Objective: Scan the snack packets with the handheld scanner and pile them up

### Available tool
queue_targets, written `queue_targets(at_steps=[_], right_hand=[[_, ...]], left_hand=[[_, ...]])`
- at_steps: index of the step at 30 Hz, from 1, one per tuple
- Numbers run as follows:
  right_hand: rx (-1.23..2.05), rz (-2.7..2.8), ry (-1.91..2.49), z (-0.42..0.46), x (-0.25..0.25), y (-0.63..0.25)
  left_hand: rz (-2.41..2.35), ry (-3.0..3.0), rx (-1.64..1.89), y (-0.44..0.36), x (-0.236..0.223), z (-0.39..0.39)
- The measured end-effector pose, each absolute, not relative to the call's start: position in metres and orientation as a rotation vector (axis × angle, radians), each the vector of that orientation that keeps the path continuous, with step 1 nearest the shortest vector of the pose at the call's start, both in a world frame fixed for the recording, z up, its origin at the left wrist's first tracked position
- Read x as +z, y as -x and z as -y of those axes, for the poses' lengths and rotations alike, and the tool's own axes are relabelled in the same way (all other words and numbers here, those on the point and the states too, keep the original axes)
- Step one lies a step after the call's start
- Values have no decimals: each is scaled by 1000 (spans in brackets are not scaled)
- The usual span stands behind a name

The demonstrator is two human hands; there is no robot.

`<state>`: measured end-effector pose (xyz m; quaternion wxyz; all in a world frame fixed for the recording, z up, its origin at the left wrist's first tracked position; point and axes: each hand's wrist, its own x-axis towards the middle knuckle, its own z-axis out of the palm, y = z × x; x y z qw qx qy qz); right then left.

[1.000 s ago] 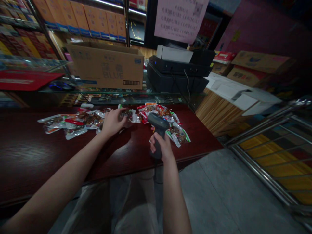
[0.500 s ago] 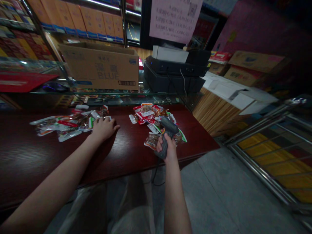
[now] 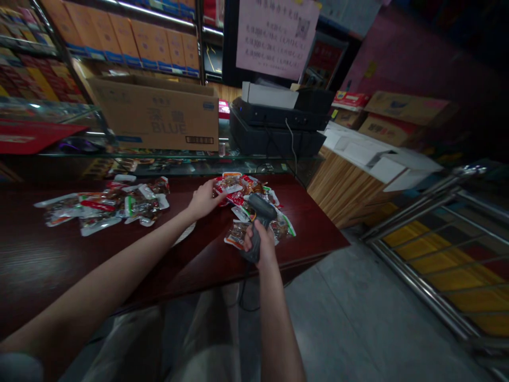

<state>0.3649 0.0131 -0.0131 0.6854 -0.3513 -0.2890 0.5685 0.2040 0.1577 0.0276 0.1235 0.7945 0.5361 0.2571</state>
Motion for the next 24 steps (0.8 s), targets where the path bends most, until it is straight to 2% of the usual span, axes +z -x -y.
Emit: queue_targets(at_steps=[5,9,11,15,17,20,24], right_hand=[[1266,615,788,-14,-10,-363],[1266,607,788,-15,-9,-363],[1265,599,789,-15,-9,-363],[1267,630,793,-14,-9,-363],[1301,686,801,-12,-8,-362],[1379,784,805,-8,-7,-359],[1439,841,788,-5,-7,-357]], left_hand=[[-1786,-2160,770,-240,31,-188],[-1751,-2063,640,-246,28,-202],[-1718,-2041,751,-242,26,-203],[-1378,-1917,1136,-223,19,-191],[-1114,-1847,1221,-208,15,-178],[-887,-1923,1174,-183,13,-155],[-878,-2050,1040,-153,10,-133]])
